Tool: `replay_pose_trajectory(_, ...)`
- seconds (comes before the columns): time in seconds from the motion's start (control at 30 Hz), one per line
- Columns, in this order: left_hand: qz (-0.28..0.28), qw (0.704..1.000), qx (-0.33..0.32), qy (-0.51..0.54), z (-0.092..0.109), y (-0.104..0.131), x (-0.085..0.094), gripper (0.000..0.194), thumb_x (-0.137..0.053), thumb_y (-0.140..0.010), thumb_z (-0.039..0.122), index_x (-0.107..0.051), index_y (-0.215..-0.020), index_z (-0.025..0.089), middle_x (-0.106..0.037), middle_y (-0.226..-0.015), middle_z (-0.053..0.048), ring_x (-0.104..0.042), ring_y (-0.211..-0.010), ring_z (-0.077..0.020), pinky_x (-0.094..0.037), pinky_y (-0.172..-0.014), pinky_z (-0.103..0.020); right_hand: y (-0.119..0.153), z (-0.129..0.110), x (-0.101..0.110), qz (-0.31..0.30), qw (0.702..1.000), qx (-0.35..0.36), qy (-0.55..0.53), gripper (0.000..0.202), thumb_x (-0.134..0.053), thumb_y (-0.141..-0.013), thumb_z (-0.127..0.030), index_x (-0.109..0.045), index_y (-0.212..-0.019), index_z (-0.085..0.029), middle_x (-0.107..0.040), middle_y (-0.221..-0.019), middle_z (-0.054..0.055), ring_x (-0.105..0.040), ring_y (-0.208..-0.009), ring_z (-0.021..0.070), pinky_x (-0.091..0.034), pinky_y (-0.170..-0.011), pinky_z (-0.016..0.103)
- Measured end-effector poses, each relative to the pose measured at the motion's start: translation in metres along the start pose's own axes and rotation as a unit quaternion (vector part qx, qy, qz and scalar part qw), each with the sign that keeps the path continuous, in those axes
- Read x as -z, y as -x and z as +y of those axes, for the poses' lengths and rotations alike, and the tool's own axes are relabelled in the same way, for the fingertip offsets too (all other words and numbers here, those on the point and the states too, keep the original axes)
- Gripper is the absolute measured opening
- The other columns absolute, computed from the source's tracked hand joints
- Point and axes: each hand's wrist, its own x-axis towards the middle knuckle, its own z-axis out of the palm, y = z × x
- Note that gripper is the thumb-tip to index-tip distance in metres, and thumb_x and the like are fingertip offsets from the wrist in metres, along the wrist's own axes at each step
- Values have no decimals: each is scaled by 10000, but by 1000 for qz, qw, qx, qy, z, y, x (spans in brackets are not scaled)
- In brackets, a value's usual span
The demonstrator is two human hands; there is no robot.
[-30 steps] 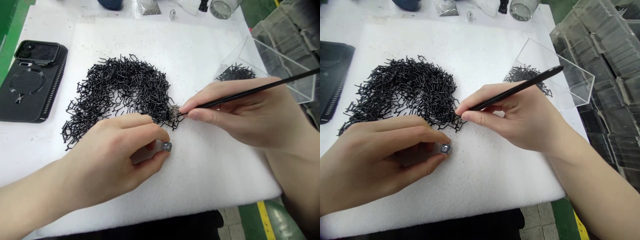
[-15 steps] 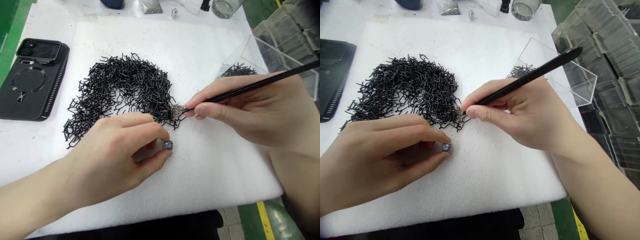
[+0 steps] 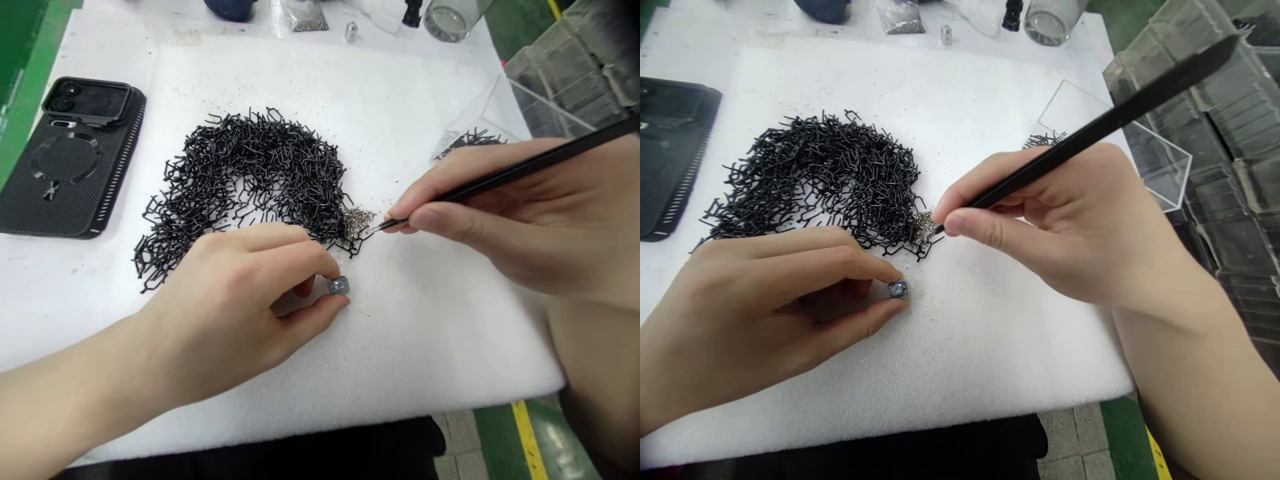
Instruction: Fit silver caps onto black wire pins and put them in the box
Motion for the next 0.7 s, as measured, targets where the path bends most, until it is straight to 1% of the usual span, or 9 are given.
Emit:
replay_pose_trajectory(0.1,8,1000,8,-9,1,3,1,149,-725,-1144,237,-813,-1025,218,-709,-831,62,-586,-644,-90,-496,-661,-241,0,-7,-5,-48,997,1,-60,96,-926,-1015,-223,-914,-1015,-318,-903,-1006,-31,-871,-917,183,-743,-798,305)
replay_pose_trajectory(0.17,5,1000,12,-5,1,3,1,141,-750,-1150,267,-819,-1035,224,-711,-836,63,-580,-651,-89,-452,-615,-252,0,-9,-9,-89,991,17,-94,89,-905,-1029,-225,-908,-1022,-313,-908,-1017,-28,-882,-919,173,-749,-800,277)
replay_pose_trajectory(0.23,1,1000,15,2,1,3,1,141,-751,-1158,290,-816,-1047,233,-715,-835,65,-583,-657,-91,-438,-606,-255,-1,-11,-13,-113,987,29,-114,98,-898,-1028,-214,-914,-1032,-311,-911,-1021,-18,-890,-921,172,-752,-805,262)
replay_pose_trajectory(0.33,1,1000,13,11,-1,2,0,131,-750,-1156,282,-793,-1040,238,-693,-809,71,-566,-653,-94,-426,-606,-253,-1,-10,-17,-117,986,25,-120,136,-884,-1026,-184,-923,-1043,-313,-910,-1026,-7,-891,-915,186,-755,-781,268)
replay_pose_trajectory(0.43,4,1000,5,14,-2,2,0,107,-775,-1128,255,-796,-1027,226,-682,-801,66,-552,-649,-92,-419,-603,-256,1,-9,-19,-111,985,61,-117,126,-879,-1017,-169,-929,-1043,-283,-906,-1012,23,-892,-896,208,-744,-720,275)
replay_pose_trajectory(0.5,2,1000,5,17,-3,3,0,93,-784,-1120,265,-813,-1040,225,-702,-816,57,-569,-660,-96,-434,-608,-258,3,-8,-19,-105,985,67,-122,100,-888,-1012,-176,-926,-1039,-264,-906,-1012,44,-896,-908,229,-735,-697,293)
replay_pose_trajectory(0.6,-5,1000,11,18,-3,4,1,104,-766,-1131,293,-819,-1059,240,-730,-820,50,-586,-661,-107,-447,-606,-267,5,-7,-18,-97,986,53,-122,100,-899,-1007,-165,-911,-1055,-252,-906,-1035,45,-892,-941,231,-733,-743,317)
replay_pose_trajectory(0.7,-7,1000,12,15,-2,4,1,126,-751,-1145,297,-825,-1064,234,-740,-828,47,-601,-674,-107,-458,-620,-265,5,-5,-17,-104,984,70,-126,156,-894,-982,-94,-893,-1073,-221,-905,-1054,42,-884,-950,205,-722,-768,293)
